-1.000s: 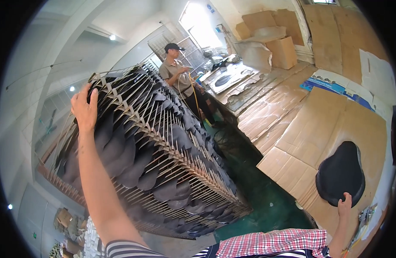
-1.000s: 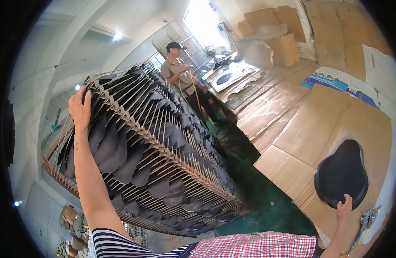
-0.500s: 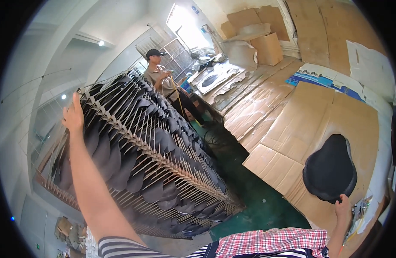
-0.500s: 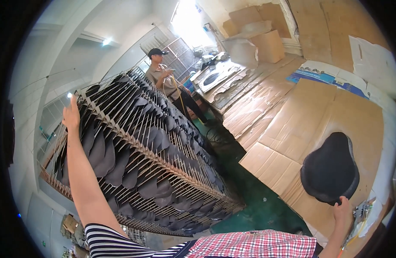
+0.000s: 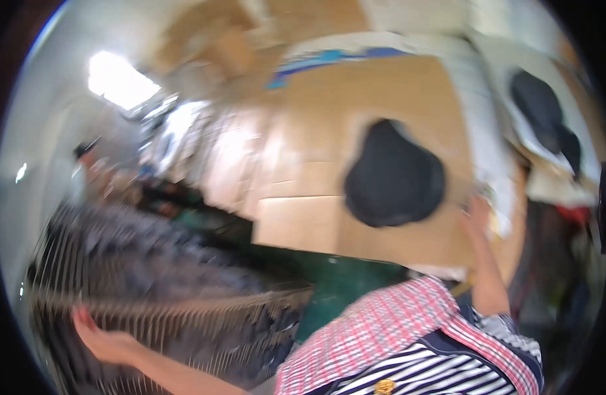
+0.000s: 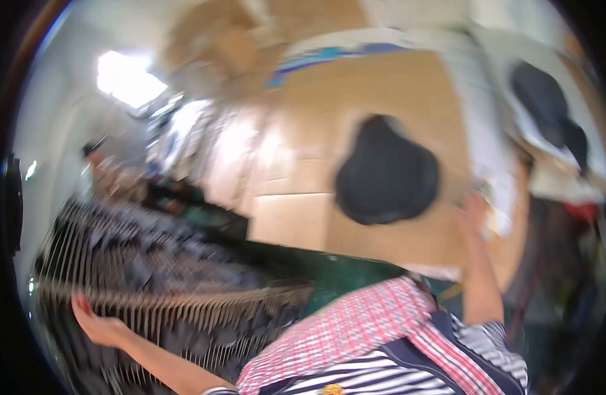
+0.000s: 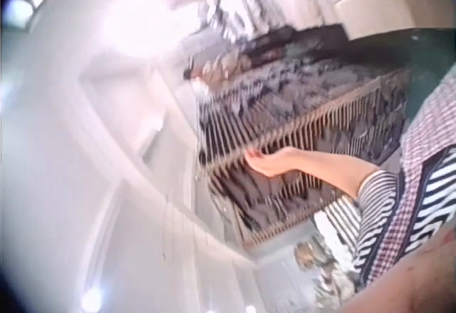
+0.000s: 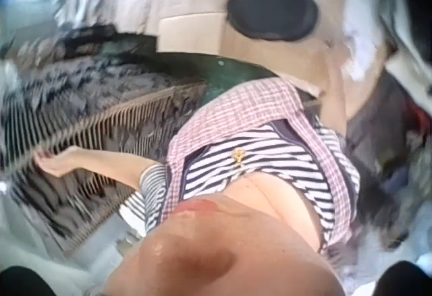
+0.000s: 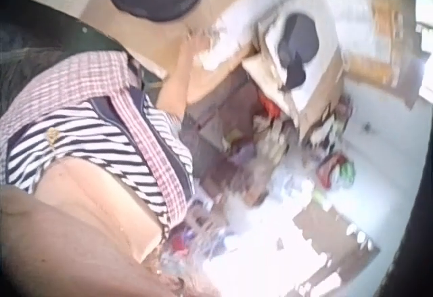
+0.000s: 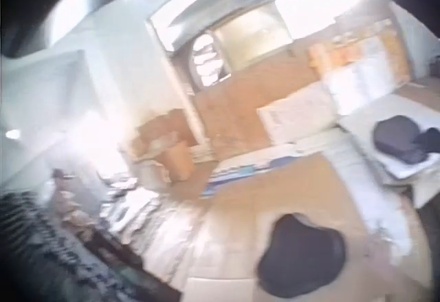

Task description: Apply adhesive to black seat covers using a spray gun and organize the pieces on a drying rack and into a packing box.

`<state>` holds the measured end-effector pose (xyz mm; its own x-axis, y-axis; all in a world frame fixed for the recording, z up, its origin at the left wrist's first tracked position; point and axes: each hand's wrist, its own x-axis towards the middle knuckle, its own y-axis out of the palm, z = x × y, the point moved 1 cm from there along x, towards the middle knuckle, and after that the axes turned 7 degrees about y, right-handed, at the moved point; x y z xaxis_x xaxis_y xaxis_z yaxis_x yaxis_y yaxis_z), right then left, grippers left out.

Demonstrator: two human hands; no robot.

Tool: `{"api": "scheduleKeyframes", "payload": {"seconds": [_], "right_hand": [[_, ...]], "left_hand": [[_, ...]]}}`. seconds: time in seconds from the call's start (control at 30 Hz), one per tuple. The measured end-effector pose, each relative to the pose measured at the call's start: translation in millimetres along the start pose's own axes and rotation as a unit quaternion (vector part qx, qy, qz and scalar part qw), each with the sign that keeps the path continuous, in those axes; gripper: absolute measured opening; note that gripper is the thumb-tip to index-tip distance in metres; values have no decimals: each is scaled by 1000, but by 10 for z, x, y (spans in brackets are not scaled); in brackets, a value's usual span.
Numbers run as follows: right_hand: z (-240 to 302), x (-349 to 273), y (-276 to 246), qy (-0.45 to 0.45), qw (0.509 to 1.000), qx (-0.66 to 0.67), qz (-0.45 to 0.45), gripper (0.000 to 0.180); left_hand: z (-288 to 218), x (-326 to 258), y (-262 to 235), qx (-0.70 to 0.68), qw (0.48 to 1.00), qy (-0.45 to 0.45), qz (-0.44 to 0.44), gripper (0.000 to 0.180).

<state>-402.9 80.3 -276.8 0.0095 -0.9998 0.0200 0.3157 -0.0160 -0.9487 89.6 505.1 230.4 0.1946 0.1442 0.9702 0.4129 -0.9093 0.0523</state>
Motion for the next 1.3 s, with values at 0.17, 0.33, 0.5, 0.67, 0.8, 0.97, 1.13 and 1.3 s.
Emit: {"api": "scheduleKeyframes", "payload": {"seconds": [0.17,0.33,0.5,0.67,0.8,0.97,1.13,1.3], "right_hand": [[207,-71,-372,-18,998,-40,45,69],[340,-522,-389,-51,995,-68,45,70],[235,-719,-583,8,1000,-23,16,70],[190,-648,-451,9,1000,-28,-11,70],[107,-864,-865,86,942,325,8,61],[780,-1481,-2142,81,864,464,176,52],[1153,-1909,-2868,12,806,556,205,51],[1289,-2212,-3111,37,848,481,218,58]], "left_hand": [[-158,-2462,851,-166,879,-335,296,23],[-777,-3951,1434,-255,653,-260,664,27],[-1491,-4667,1726,-296,618,41,727,49],[-1780,-5103,1657,-194,566,153,786,66],[-1878,-5064,1587,-179,535,201,801,68],[-1745,-5023,1504,-236,538,169,791,64],[-1088,-5026,1344,-395,602,6,694,46],[-137,-4807,972,-279,598,-203,723,19]]}}
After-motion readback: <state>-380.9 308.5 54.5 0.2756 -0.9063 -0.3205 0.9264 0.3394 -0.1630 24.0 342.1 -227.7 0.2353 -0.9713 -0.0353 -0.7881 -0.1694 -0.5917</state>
